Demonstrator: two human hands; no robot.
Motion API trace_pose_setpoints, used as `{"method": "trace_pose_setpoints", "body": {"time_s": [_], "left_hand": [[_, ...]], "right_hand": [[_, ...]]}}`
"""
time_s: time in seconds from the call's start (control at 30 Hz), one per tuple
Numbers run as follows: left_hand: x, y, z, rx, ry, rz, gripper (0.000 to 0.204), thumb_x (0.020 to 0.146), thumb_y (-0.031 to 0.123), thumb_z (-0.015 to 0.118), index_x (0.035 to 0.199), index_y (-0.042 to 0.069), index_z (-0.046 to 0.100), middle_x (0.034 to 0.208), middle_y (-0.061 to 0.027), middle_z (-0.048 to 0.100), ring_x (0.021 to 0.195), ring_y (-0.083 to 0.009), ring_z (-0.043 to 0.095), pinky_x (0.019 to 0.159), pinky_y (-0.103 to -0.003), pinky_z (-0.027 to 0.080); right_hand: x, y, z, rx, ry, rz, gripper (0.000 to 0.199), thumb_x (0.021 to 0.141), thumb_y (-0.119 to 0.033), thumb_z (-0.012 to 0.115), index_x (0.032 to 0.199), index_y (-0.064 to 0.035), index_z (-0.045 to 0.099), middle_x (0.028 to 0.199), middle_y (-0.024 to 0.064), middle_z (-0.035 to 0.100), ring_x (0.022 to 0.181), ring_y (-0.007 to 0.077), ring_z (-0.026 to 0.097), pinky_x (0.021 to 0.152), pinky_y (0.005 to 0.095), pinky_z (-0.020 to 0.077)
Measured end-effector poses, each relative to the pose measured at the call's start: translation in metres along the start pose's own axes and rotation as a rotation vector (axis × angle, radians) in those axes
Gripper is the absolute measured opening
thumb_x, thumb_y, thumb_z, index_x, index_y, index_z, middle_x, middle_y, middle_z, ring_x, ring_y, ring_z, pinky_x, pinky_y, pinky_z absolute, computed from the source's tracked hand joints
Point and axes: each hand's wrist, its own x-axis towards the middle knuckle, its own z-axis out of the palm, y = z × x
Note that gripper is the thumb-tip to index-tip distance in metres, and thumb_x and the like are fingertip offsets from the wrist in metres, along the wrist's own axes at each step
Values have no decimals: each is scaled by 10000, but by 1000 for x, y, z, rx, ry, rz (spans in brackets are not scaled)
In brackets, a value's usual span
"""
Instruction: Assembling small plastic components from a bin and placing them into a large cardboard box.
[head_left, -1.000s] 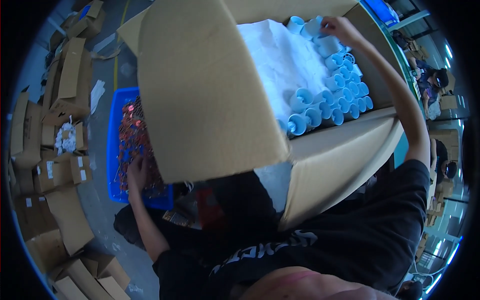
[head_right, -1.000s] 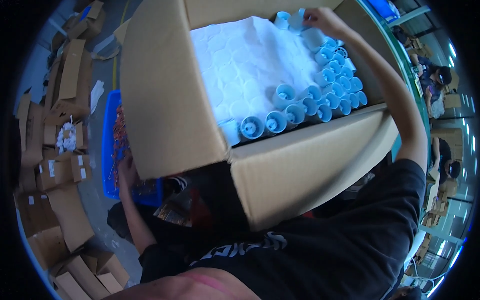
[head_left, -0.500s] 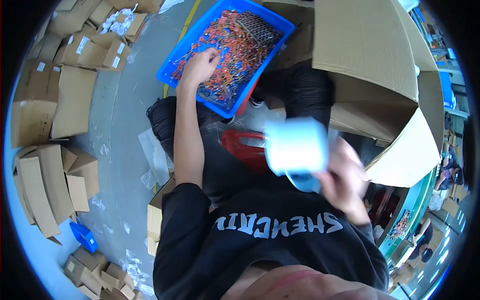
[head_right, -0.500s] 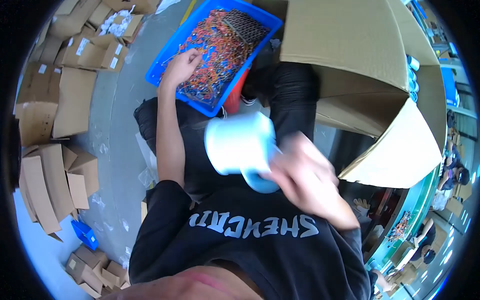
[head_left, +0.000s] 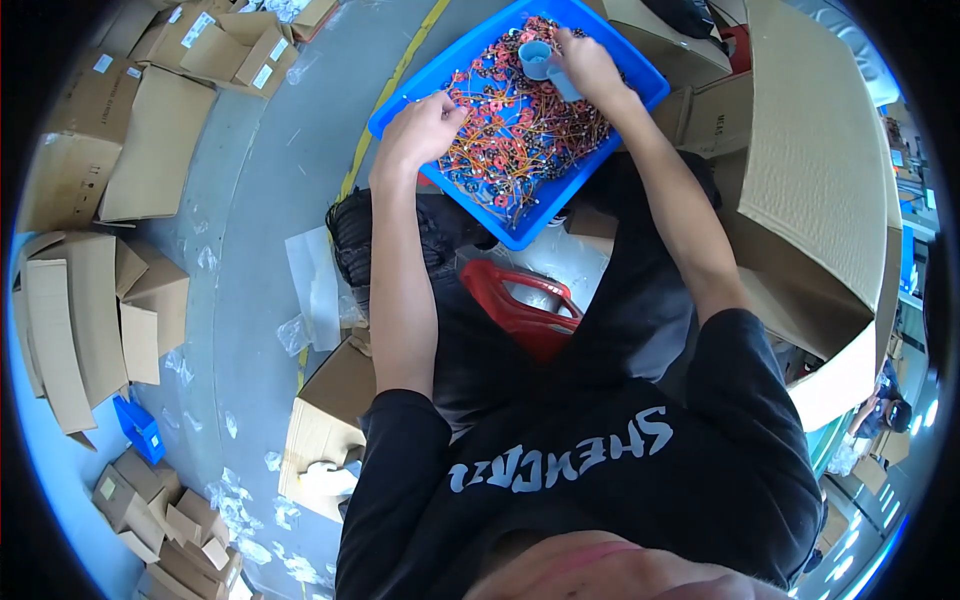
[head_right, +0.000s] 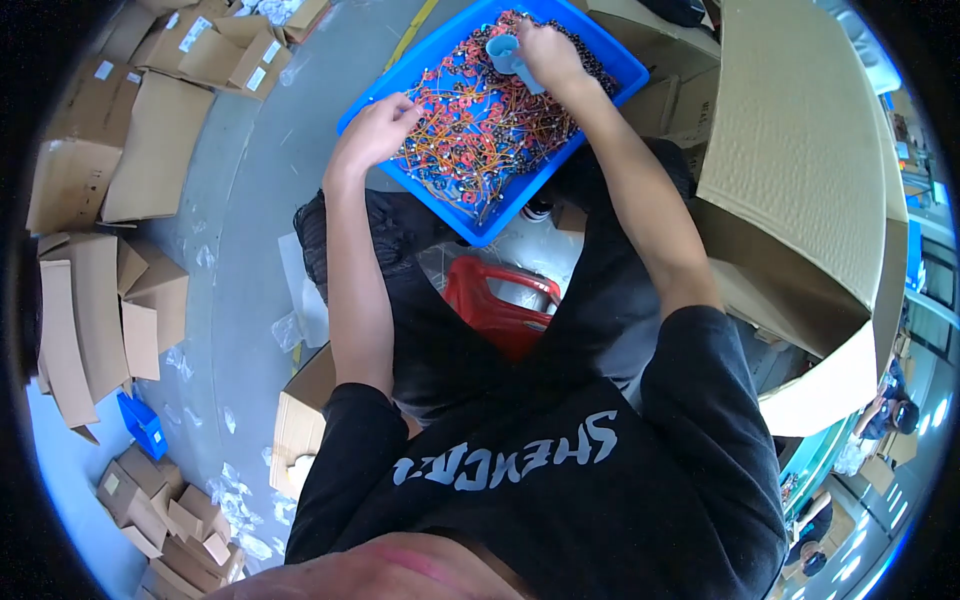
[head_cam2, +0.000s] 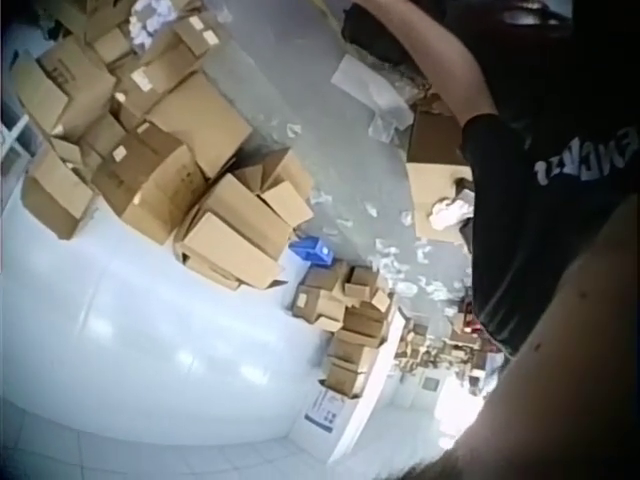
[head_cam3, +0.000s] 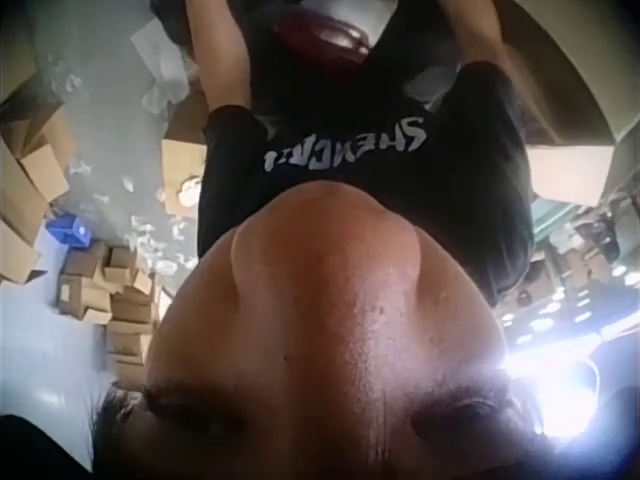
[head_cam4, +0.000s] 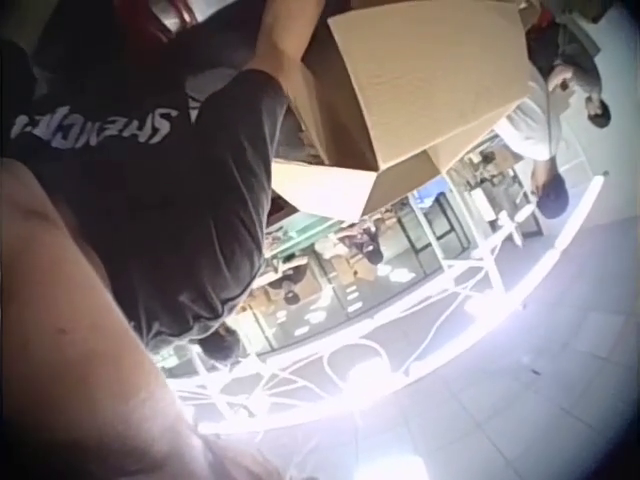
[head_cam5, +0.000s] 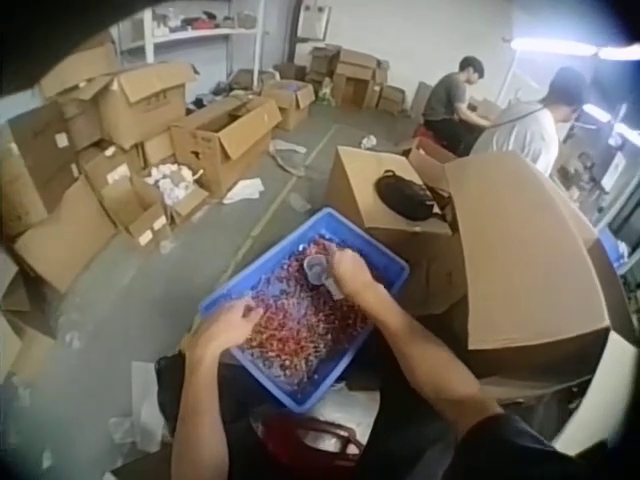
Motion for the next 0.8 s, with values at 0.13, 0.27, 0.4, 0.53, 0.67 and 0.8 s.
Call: {"method": "trace_pose_setpoints", "body": {"time_s": [0.13,0.27,0.4,0.53,0.67,0.8], "left_hand": [[6,12,2,-23,137,51,408,906,411,462,1046,53,600,977,-148,657,890,-306,629,776,-412,478],[30,73,11,-1165,-72,167,491,902,435,453,1204,50,498,1133,-156,581,942,-310,605,763,-439,463],[78,64,-4,-1769,-100,380,501,882,446,424,1224,89,506,1157,-108,574,941,-259,556,725,-409,434],[76,53,-17,-1897,-14,526,455,882,439,411,1170,113,545,1066,-57,610,897,-218,554,715,-371,431],[40,79,-28,-1960,111,546,408,891,415,410,1117,109,557,1023,-44,615,850,-205,565,692,-353,432],[46,58,-26,-2100,-135,696,473,856,386,450,1212,78,489,1146,-125,547,941,-272,546,741,-392,431]], "right_hand": [[10,-48,-70,377,75,133,235,829,-179,615,1017,-47,565,776,186,635,662,377,614,571,441,495],[11,-91,-115,690,-30,414,409,898,-93,564,1289,-104,446,926,87,659,579,139,577,518,246,457],[23,-76,-72,1393,383,2,311,883,-62,580,1177,-41,481,723,74,603,611,103,579,531,204,437],[15,-29,-10,760,293,130,267,833,-149,599,1089,-83,561,783,170,643,690,347,637,578,426,509],[-16,-15,40,86,-169,-39,203,838,-119,522,1019,-115,614,809,157,650,725,314,656,597,422,525],[-8,-19,53,-65,-303,-95,170,839,-96,490,895,-106,650,828,129,656,723,297,660,597,409,528]]}}
